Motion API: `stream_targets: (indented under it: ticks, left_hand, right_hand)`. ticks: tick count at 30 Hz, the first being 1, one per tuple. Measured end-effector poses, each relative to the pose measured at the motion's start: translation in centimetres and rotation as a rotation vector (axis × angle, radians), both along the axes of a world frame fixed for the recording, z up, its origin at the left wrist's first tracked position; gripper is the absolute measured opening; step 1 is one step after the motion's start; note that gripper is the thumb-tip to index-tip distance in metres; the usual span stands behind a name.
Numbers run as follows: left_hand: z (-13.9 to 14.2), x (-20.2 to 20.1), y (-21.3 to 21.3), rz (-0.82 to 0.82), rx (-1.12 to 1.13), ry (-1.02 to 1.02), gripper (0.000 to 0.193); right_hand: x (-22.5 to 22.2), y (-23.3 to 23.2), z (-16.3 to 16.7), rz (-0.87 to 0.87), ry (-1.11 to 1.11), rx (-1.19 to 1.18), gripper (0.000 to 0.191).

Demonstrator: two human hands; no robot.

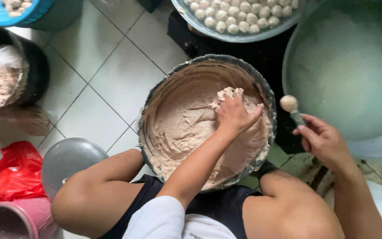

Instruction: The person sits on the floor with a large bowl of meat paste on their lap, scoops portions of paste with a spoon, shapes them into balls by hand, and drops the balls into a pot of water. Later they use a skimmer to transfer cooked balls into a strainer basket.

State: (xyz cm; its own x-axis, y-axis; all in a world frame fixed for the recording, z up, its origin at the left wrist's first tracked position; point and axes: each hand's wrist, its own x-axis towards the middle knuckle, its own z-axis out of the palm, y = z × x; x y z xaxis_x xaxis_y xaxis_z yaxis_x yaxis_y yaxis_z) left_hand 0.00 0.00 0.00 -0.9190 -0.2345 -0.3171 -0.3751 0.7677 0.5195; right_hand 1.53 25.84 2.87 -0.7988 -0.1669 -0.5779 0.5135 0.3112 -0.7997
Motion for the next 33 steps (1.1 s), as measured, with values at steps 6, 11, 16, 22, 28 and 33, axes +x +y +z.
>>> stream_targets:
  ticks: [6, 11, 16, 22, 28, 33]
  left_hand:
    - [-3.8, 1.0, -1.1, -0.088, -0.124, 0.111, 0.089]
    - [-3.2, 2.4, 0.0, -0.171, 0.183, 0.043, 0.065]
    - [-2.8, 2.8, 0.9, -0.099, 0.259, 0.461, 0.041]
    - [-2.9, 2.4, 2.4, -0.117, 0.501, 0.633, 0.024]
    - [-2.6, 1.9, 3.8, -0.134, 0.467, 0.572, 0.017]
    - [-2.0, 1.4, 3.4, -0.17, 0.337, 0.478, 0.028]
  right_hand:
    - [-2.0, 4.3, -4.0, 0.303, 0.681, 0.927, 0.038]
    - [-1.9, 4.2, -2.8, 0.245, 0.651, 1.002, 0.032]
    - [-0.3, 1.3, 0.3, 0.008, 0.41, 0.589, 0.034]
    - [1.7, -1.9, 2.6, 0.042, 0.09, 0.129, 0.032]
    - [2.7, -3.5, 4.3, 0.187, 0.287, 0.238, 0.032]
    - [1.5, -2.4, 3.5, 0.134, -0.01, -0.048, 0.031]
